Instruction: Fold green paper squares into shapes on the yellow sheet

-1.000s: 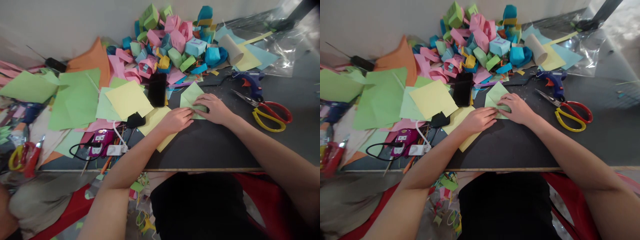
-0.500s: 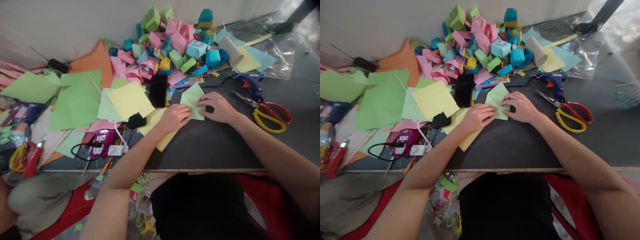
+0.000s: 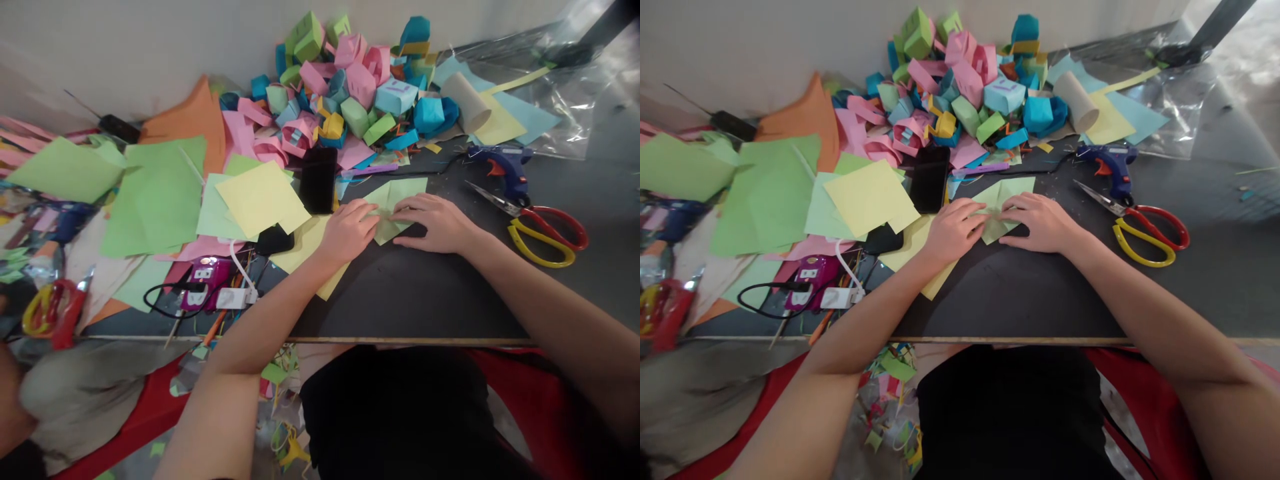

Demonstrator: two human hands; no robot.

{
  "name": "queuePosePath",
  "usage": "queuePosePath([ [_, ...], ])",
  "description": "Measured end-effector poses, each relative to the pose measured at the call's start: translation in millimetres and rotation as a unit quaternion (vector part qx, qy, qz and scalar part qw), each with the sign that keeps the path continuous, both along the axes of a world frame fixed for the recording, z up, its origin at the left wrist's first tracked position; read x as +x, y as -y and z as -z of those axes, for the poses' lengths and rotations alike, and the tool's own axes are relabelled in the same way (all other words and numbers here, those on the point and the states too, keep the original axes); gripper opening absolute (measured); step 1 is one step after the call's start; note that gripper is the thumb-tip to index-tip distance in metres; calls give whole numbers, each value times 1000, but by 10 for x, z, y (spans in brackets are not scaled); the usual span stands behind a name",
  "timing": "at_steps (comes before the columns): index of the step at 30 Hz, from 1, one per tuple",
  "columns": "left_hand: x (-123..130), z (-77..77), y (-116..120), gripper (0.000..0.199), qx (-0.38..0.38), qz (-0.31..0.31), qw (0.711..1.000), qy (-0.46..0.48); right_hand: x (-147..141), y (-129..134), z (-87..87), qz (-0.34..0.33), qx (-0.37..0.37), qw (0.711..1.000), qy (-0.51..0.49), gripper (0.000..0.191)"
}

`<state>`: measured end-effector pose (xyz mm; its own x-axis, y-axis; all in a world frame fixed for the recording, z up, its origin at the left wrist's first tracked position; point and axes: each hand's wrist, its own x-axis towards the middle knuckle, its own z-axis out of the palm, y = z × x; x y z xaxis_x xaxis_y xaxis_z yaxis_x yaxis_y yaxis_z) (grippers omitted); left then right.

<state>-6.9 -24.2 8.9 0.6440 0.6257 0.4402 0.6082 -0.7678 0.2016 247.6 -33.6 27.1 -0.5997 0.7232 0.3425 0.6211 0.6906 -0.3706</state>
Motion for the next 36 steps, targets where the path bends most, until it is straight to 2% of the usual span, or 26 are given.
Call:
queuePosePath([
  [2,-19,0,-23,30,-12,6,1000,0,95,-38,-69,-4,4,1000,-28,30],
  [4,-43,-11,-46,33,-37,28,999,2,215,-100,-135,64,25,995,-65,36],
  [6,-69,-37,-61,35,-65,60,996,8,323,-164,-173,94,19,993,-69,42],
  [8,-93,-72,-67,30,-91,96,991,15,386,-213,-176,79,8,995,-57,46],
  [11,-122,-117,-72,20,-114,124,986,11,391,-240,-144,19,2,999,-38,45],
  [15,-138,-165,-64,26,-106,93,990,-19,366,-221,-125,-21,-58,998,-6,25],
  [18,-121,-221,-12,29,-74,49,996,-32,386,-194,-134,-8,-93,996,9,24],
  [21,-79,-254,57,35,-49,34,998,-37,359,-131,-153,11,-56,997,42,26],
  [25,-47,-194,76,37,-68,75,994,-48,214,-18,-203,-11,5,996,92,27],
  [28,-82,-139,17,38,-108,110,987,-35,181,-22,-217,-31,13,998,49,22],
  [30,-118,-126,-34,40,-134,134,982,-25,236,-76,-201,-36,-23,999,-16,27],
  [32,-144,-122,-76,41,-152,147,977,-20,316,-140,-168,-26,-80,995,-50,42],
  [34,-147,-112,-99,39,-146,140,979,-13,370,-186,-127,-25,-134,989,-59,51],
  [36,-132,-93,-104,34,-115,111,987,-8,370,-205,-81,-23,-165,984,-64,48],
])
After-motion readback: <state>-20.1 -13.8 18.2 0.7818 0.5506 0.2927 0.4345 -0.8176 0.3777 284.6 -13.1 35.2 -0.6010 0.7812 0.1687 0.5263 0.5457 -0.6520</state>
